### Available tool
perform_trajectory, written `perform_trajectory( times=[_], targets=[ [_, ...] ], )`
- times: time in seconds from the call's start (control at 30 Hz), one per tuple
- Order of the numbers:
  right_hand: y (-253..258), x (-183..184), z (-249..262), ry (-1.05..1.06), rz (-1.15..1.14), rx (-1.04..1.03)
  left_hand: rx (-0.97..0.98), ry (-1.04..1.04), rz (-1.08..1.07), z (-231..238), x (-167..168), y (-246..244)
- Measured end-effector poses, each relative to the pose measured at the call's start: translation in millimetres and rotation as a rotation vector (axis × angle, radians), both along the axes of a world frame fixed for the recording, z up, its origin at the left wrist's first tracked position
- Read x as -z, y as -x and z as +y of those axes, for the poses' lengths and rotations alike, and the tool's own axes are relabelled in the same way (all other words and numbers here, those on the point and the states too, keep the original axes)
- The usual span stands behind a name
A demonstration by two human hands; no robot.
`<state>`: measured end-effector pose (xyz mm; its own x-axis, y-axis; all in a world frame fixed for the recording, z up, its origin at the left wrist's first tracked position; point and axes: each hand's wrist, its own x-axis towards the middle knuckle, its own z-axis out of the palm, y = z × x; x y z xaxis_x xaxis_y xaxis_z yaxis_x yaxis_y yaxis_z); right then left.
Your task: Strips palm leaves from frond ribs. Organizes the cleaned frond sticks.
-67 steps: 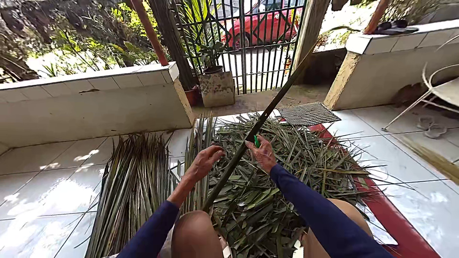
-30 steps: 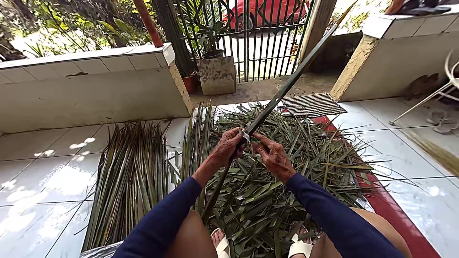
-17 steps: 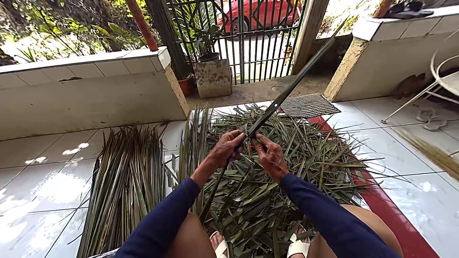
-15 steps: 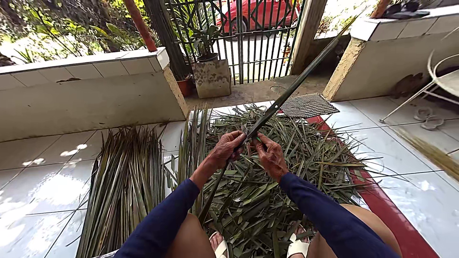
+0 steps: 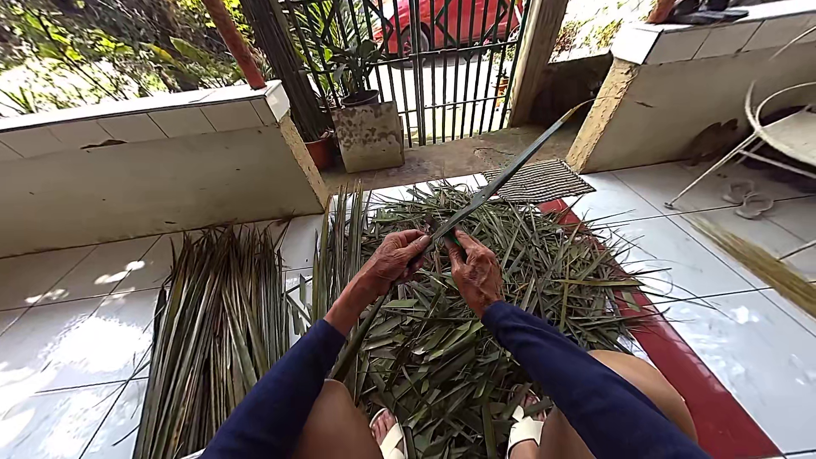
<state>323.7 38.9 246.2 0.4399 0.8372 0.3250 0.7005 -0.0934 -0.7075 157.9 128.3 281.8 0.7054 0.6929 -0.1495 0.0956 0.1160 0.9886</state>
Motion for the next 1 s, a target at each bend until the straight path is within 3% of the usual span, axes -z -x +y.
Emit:
perform_trajectory(
  times=[0.2,0.7,1.0],
  targets=[
    [-12.6,-2.9,10.4,-0.037,0.11,0.024,0.039,-0.02,0.04,0.0,0.0,8.5],
    [-118.0,6.9,40.1,-0.12,0.327,0.136,0.117,-0.155,0.285,-23.3,-14.5,60.4],
    [-164.7,8.7,41.2,-0.135,0.343,0.175,0.147,-0.222,0.361,-43.7,-15.2,105.5]
  ],
)
